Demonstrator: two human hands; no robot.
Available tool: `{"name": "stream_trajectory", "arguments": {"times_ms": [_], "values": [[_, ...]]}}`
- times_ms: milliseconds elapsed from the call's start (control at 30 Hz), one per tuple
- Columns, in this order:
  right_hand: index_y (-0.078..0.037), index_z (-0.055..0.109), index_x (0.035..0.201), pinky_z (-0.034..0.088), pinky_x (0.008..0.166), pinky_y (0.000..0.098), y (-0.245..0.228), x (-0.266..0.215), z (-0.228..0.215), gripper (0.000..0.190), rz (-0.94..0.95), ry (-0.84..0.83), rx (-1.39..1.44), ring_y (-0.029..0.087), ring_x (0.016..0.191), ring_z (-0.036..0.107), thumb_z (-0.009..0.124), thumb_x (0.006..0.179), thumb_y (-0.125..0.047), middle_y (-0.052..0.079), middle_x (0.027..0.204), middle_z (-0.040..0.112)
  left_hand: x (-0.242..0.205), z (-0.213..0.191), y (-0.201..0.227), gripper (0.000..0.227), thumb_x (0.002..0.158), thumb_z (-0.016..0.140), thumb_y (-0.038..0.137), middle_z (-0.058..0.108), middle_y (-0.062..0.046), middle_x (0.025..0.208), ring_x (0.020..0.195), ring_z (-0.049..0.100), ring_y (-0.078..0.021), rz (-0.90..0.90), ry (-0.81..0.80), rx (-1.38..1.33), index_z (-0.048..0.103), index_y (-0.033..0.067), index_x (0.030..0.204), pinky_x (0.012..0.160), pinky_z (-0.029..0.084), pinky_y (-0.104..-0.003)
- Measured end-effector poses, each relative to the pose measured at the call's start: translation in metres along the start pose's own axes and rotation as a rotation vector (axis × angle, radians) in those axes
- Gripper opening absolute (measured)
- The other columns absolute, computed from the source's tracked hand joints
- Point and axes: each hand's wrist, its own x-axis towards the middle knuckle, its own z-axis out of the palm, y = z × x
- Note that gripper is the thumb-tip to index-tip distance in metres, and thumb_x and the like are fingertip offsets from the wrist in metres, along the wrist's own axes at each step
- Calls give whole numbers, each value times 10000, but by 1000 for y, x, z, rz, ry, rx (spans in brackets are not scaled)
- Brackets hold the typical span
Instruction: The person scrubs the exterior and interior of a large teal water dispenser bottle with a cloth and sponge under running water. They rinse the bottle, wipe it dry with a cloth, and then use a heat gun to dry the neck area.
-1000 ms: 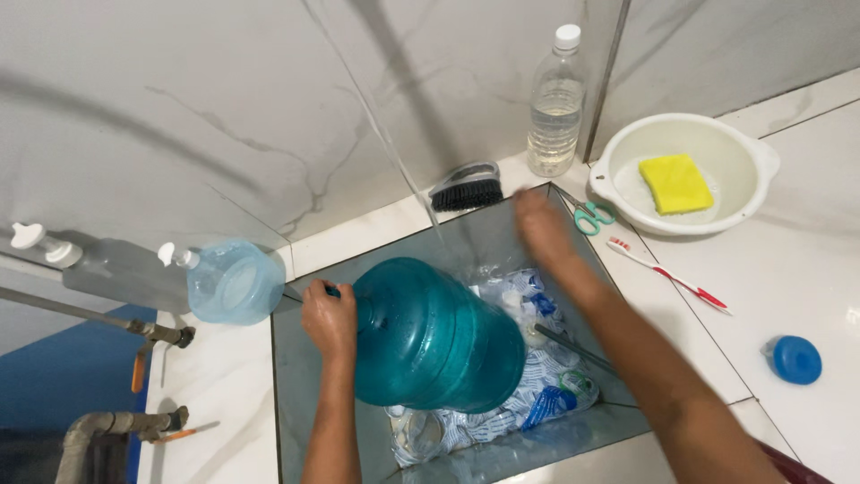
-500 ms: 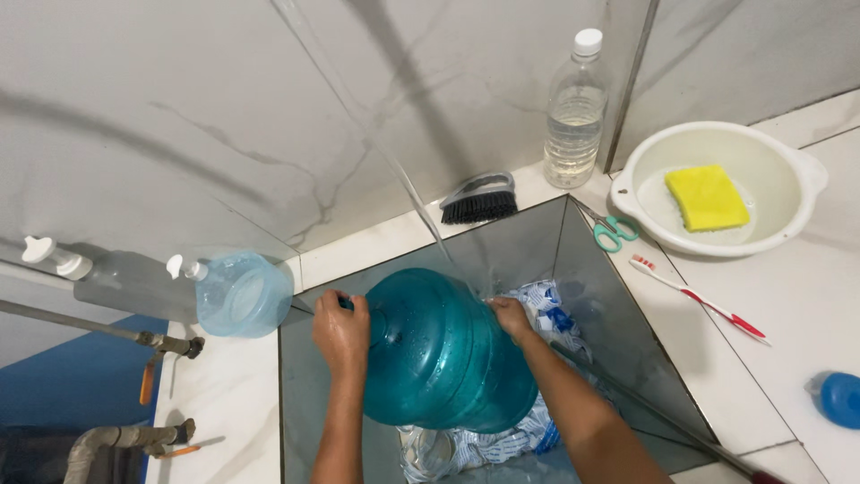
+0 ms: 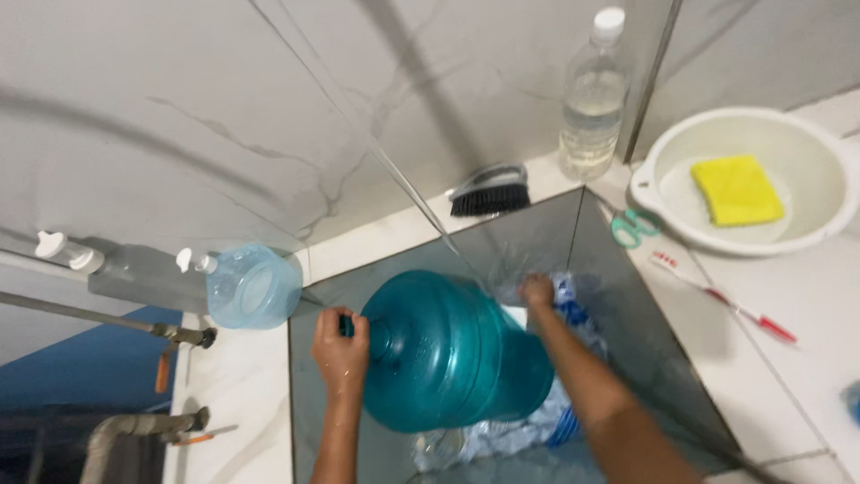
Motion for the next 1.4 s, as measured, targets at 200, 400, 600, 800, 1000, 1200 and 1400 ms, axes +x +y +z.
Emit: {"name": "stream_trajectory", "arguments": {"times_ms": [200,400,600,800,1000,1200,1400], "values": [[-78,733,1111,502,831,338,13,-13,-32,316,194,-268,164,171,931,671,658,979,-355,56,994,749,12,16,8,167,872,683,173,670,-173,952,848,640,-401,53,38,56,640,20,925,732,509,-499],[4,762,1069,523,809,373,19,-32,1,339,-89,-327,-39,245,896,680,699,950,-306,139,956,762,8,18,13,178,868,680,190,672,-169,937,830,646,-388,13,49,115,647,21,915,732,515,-490],[3,744,1081,536,826,390,6,-24,25,286,-123,-147,-71,266,903,722,617,942,-212,169,969,764,11,18,16,185,862,673,193,674,-162,932,813,652,-383,-15,42,141,649,18,917,705,520,-490],[-17,609,1295,509,941,442,8,-2,36,403,103,-385,-66,312,1163,625,453,1032,-279,190,1282,646,10,18,16,193,854,678,203,672,-160,913,779,651,-383,-18,26,168,662,22,918,674,522,-493],[11,505,1448,421,1093,428,16,10,35,572,67,-632,104,328,1336,508,441,1037,-383,211,1494,508,11,22,20,177,863,671,208,673,-153,905,778,657,-368,-11,26,177,672,34,896,678,530,-488],[-14,512,1433,375,1150,402,12,-2,38,720,-49,-536,-19,328,1377,504,407,1024,-597,201,1491,519,8,14,21,170,863,668,204,671,-145,907,735,653,-358,-62,-2,152,671,38,902,681,527,-483],[18,665,1269,423,1074,419,3,-1,32,769,-182,-402,-298,408,1257,578,373,1010,-644,278,1301,647,11,8,25,150,847,678,185,667,-135,890,754,651,-346,2,0,101,670,44,897,679,520,-469]]}}
